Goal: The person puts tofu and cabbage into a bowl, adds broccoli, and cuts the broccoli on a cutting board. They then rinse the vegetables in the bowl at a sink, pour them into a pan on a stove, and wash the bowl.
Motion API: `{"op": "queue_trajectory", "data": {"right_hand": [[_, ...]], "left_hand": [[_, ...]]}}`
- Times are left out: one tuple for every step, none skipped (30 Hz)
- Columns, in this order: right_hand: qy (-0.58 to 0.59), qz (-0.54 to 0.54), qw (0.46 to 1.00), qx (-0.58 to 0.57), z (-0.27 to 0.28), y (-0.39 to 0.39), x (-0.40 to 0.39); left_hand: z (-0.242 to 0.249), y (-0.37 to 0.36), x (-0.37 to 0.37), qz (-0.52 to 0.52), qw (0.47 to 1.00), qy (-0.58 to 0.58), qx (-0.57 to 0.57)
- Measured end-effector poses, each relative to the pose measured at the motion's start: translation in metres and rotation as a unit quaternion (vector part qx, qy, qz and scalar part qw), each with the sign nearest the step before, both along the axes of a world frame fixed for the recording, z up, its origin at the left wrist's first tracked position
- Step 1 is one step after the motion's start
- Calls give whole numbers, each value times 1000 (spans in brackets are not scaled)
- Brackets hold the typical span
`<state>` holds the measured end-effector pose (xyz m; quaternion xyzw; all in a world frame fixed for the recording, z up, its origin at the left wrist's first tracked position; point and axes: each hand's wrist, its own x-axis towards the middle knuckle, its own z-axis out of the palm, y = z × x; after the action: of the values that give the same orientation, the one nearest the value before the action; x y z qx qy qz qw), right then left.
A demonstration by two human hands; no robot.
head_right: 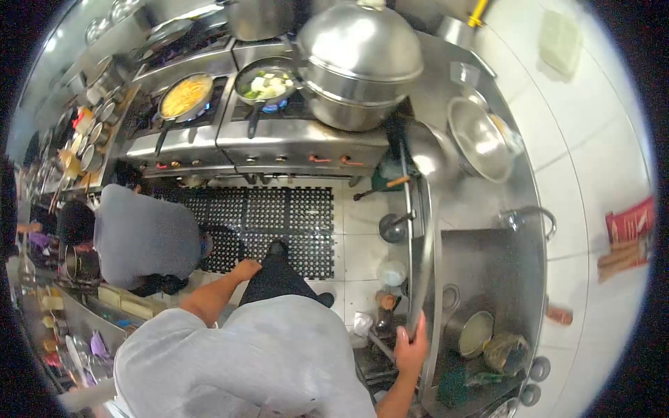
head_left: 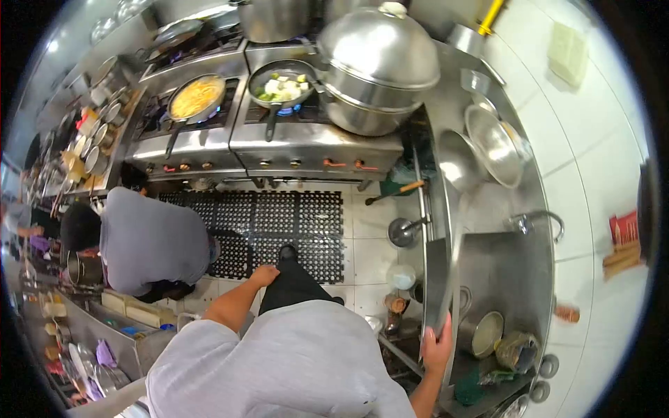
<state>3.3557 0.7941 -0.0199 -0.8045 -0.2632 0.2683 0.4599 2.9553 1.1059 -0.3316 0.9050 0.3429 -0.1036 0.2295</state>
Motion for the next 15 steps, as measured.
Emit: {"op": "queue_trajectory", "data": {"right_hand": [[56, 37, 997, -31, 29, 46, -6], [111, 73, 989, -63, 56, 90, -15], [38, 136, 988, -54, 34, 118, -10], [13, 182, 982, -42, 27, 152, -13], [-12, 225, 974, -29, 22, 188, -17], [12, 245, 969, -32, 26, 227, -29], [35, 265, 963, -35, 33, 266, -43], [60, 278, 957, -55, 38, 301, -55], [53, 277, 958, -47, 35, 333, -66], [44, 277, 959, -40, 26, 365, -75], [36, 275, 960, -33, 21, 394, -81], [25, 279, 958, -56, 24, 418, -87], [13, 282, 956, -76, 28, 443, -91], [0, 285, 954, -94, 31, 464, -96], [31, 290, 952, -93, 28, 482, -97]], "left_hand": [[16, 0, -4, 12, 998, 53, -26], [15, -1, -15, 23, 998, 62, -22], [12, -5, -30, 33, 997, 72, -17], [10, -6, -44, 43, 996, 82, -12], [11, -4, -54, 86, 992, 81, -53], [13, -2, -64, 126, 985, 78, -94], [12, -1, -76, 164, 974, 75, -135], [3, -1, -93, 158, 977, 68, -127], [-9, -1, -111, 150, 979, 61, -120], [-21, -1, -127, 143, 982, 53, -112], [-29, -2, -142, 142, 985, 44, -92], [-33, -4, -159, 139, 987, 37, -72], [-33, 3, -171, 137, 989, 30, -50], [-23, 12, -175, 329, 929, -17, -170], [-4, 21, -175, 502, 816, -63, -279]]}}
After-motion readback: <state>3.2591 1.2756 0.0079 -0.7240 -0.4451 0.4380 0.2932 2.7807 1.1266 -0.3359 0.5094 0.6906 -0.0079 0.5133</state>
